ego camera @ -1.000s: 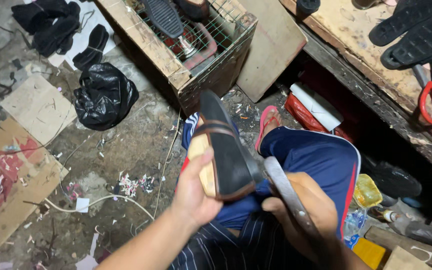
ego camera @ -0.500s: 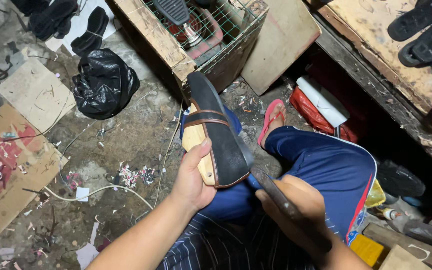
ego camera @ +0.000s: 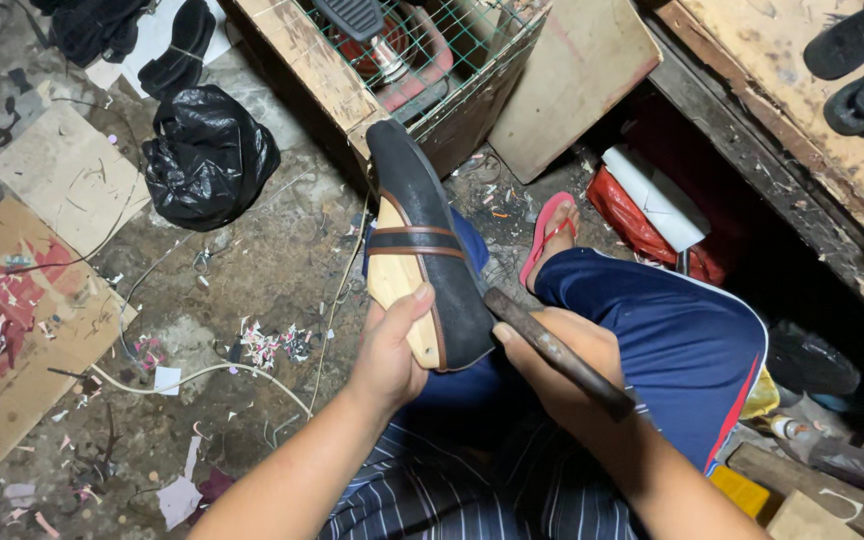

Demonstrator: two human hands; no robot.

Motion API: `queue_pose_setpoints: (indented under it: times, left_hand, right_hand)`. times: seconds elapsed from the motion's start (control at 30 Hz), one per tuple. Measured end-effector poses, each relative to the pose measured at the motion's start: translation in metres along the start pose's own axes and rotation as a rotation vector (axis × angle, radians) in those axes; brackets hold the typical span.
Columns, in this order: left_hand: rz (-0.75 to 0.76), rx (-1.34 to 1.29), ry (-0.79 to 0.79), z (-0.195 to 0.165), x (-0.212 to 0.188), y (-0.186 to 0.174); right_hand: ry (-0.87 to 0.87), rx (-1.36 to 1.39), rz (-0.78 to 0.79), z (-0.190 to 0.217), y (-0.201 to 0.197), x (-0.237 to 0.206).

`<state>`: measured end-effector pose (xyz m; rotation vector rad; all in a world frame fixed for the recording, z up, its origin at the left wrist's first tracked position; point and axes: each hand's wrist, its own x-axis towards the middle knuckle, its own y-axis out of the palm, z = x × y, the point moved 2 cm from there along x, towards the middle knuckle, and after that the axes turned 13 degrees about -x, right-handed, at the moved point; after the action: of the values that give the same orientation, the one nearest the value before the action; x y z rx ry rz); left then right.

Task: The person sits on the floor of a shoe workshop, picks up a shoe upper and a rubber sole, aligns the sole to the upper, and repeatedly hammers around the sole edge to bond it to the shoe. They work on one shoe, turning it as they hammer, then set it on the workbench.

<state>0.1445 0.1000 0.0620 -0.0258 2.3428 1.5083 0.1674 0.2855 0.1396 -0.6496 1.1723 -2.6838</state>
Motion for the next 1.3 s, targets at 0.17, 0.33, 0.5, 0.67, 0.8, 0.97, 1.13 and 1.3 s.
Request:
queue_pose_setpoints:
  times: [0.17,0.33,0.5,0.67,0.8,0.97,1.13,1.3]
  left_hand:
    - [-0.013,-0.029,0.044,-0.003,0.004,-0.002]
    - [-0.024,0.0,0.033,-0.001,0.003,-0.003]
    - [-0.036,-0.015,0.055,0.0,0.003,-0.004]
    - [-0.059,-0.071,0.041,-0.008,0.006,-0.002]
    - [-0.13,-0.139,-0.038,-0.014,0.004,0.005]
    - [-0.181,-0.195,-0.098,-0.007,-0.009,0.022]
    - [-0.285,-0.213,-0.227,0.001,-0.025,0.038]
    - [-0.274,-0.167,-0.31,-0.004,-0.041,0.055]
  right_hand:
    - [0.139,-0.156,0.047,-0.002,0.009,-0.02]
    - [0.17,-0.071,-0.004,-0.009,0.014,-0.027]
    - [0.188,-0.114,0.05,-0.005,0.014,-0.026]
    - [0.082,-0.109,0.103,0.006,0.009,-0.041]
    - [0.031,-0.255,0.069,0.0,0.002,-0.042]
    - [-0.018,-0.063,-0.121,-0.002,-0.007,-0.038]
    - [-0.005,-0.172,-0.02,0.001,-0.01,-0.041]
    - [0.095,0.073,0.074,-0.001,-0.045,-0.044]
